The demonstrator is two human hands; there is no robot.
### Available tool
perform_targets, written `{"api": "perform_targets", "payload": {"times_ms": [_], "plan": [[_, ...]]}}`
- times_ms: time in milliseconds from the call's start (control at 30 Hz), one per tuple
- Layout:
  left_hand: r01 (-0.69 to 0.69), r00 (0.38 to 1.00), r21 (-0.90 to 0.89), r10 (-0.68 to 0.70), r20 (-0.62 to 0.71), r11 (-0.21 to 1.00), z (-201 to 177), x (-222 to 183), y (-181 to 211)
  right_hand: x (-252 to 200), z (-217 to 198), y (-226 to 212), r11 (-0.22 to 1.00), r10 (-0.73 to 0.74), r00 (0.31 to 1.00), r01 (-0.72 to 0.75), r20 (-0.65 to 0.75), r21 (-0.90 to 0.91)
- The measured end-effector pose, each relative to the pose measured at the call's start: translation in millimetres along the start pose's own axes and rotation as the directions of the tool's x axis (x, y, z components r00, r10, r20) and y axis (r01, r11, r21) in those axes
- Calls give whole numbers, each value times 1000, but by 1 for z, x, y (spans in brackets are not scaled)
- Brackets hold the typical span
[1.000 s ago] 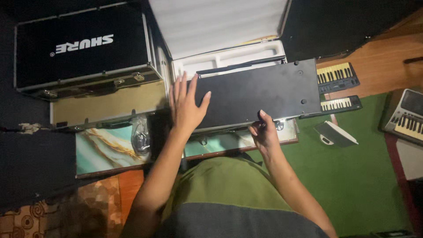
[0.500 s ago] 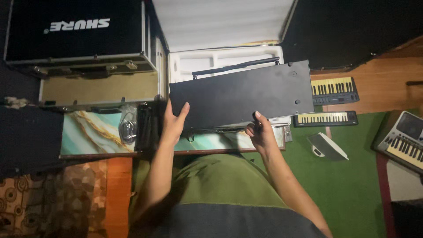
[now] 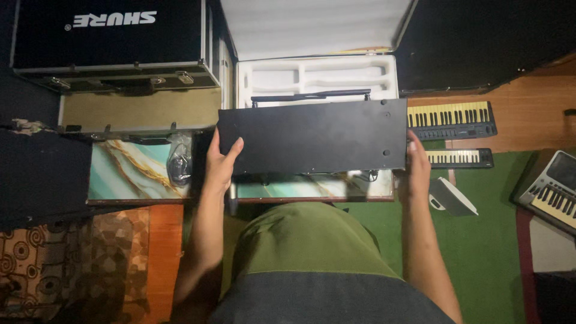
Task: The person handles two metal brackets, picks up a small component in a plastic bag, and places a black electronic receiver unit into a foam-lined protective case. They then pick up and handle a handheld microphone near the case.
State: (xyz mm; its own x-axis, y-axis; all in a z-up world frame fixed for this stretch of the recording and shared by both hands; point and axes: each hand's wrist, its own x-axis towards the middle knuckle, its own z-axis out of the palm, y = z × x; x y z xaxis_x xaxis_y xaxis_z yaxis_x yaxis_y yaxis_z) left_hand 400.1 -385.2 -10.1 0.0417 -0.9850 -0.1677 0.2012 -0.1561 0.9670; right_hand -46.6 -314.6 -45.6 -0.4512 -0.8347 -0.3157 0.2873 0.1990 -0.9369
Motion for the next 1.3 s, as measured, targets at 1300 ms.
{"api": "perform_targets", "payload": {"times_ms": [1300], "plan": [[-53,991,398,96,-89,916,19,83,-92,121,-15,78,616,-215,964,258,156,-744]]}}
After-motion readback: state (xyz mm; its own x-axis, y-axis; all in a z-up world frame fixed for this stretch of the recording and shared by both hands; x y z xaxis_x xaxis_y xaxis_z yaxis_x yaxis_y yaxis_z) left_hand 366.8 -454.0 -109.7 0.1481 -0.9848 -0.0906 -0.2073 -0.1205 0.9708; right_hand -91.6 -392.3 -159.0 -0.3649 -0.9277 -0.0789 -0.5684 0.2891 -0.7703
